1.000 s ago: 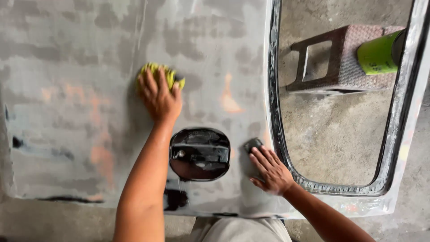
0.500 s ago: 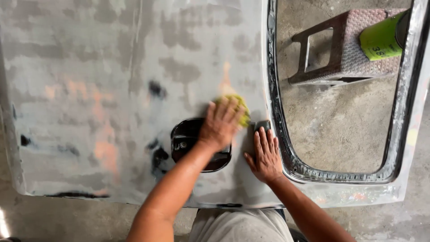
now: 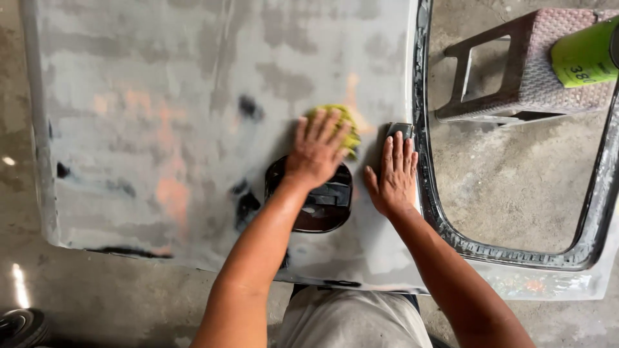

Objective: The person scrubs a large, detached car door panel with a black sponge and a yellow cloth. They dip the sponge into a green bucket of water to wet it and continue scrubbing the surface, including the edges and the area around the door handle.

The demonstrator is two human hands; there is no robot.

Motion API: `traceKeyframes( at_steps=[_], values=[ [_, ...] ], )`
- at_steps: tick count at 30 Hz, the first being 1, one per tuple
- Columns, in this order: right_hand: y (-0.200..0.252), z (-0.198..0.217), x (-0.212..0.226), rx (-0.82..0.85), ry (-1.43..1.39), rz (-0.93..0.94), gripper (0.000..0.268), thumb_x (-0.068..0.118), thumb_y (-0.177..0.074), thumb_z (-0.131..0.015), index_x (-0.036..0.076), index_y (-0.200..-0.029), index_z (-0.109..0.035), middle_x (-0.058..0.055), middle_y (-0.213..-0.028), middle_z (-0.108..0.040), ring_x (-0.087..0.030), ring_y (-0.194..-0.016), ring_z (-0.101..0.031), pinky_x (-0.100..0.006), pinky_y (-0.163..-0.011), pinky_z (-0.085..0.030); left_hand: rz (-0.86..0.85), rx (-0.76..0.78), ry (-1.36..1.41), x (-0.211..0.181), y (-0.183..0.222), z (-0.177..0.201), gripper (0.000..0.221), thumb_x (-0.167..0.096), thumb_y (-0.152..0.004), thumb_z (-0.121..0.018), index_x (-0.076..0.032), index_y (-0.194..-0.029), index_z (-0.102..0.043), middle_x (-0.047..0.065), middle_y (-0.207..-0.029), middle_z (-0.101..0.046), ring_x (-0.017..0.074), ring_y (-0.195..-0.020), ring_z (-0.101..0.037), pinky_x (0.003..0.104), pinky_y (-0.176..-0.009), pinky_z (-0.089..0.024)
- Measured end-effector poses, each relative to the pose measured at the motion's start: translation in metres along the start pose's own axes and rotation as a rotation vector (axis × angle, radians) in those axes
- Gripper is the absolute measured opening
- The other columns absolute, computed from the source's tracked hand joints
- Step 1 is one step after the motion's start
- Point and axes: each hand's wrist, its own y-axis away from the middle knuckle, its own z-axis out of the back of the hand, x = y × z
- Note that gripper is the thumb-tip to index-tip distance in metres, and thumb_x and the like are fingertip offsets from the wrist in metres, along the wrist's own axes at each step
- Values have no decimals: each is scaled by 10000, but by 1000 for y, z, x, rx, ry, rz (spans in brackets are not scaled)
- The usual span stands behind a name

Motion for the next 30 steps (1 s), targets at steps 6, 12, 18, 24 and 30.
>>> traceKeyframes(
  at_steps=[6, 12, 18, 24, 30],
  values=[
    [-43, 2, 19, 13, -8, -87, 847, 495, -1040, -461, 2, -1648, -137, -203, -1735, -44, -410, -1597, -2, -528, -1288, -15, 611, -280, -153, 98, 30, 61, 604, -403, -1049, -564, -216, -1604, -415, 168, -1674, -272, 444, -1515, -251, 635, -1203, -189],
    [-34, -1, 75, 164, -30, 179, 924, 577, -1016, -483, 11, -1633, -93, -207, -1715, -20, -421, -1567, -12, -510, -1268, -22, 693, -379, -142, 86, 29, 53, 605, -396, -1040, -591, -207, -1595, -440, 165, -1672, -287, 467, -1518, -264, 659, -1199, -226],
    [44, 20, -17, 248, 3, 55, 856, 500, -964, -499, 24, -1617, -220, -181, -1703, -124, -388, -1583, -79, -498, -1286, -49, 412, -318, -105, 21, -3, 39, 632, -399, -996, -595, -215, -1579, -435, 187, -1659, -251, 485, -1514, -222, 671, -1212, -180],
    [77, -5, -21, 68, 53, -1, 859, 489, -990, -489, -57, -1590, -205, -244, -1692, -112, -437, -1568, -57, -541, -1258, -52, -231, -18, 164, -90, 9, -15, 658, -415, -955, -593, -208, -1556, -426, 205, -1645, -282, 447, -1502, -240, 694, -1181, -182],
    [39, 11, -6, 69, 34, -22, 847, 495, -1007, -476, -39, -1602, -198, -235, -1699, -105, -424, -1575, -52, -537, -1260, -54, 240, -261, -181, 34, -33, 42, 658, -401, -1001, -625, -212, -1599, -430, 195, -1657, -310, 450, -1501, -247, 712, -1162, -192]
  ],
)
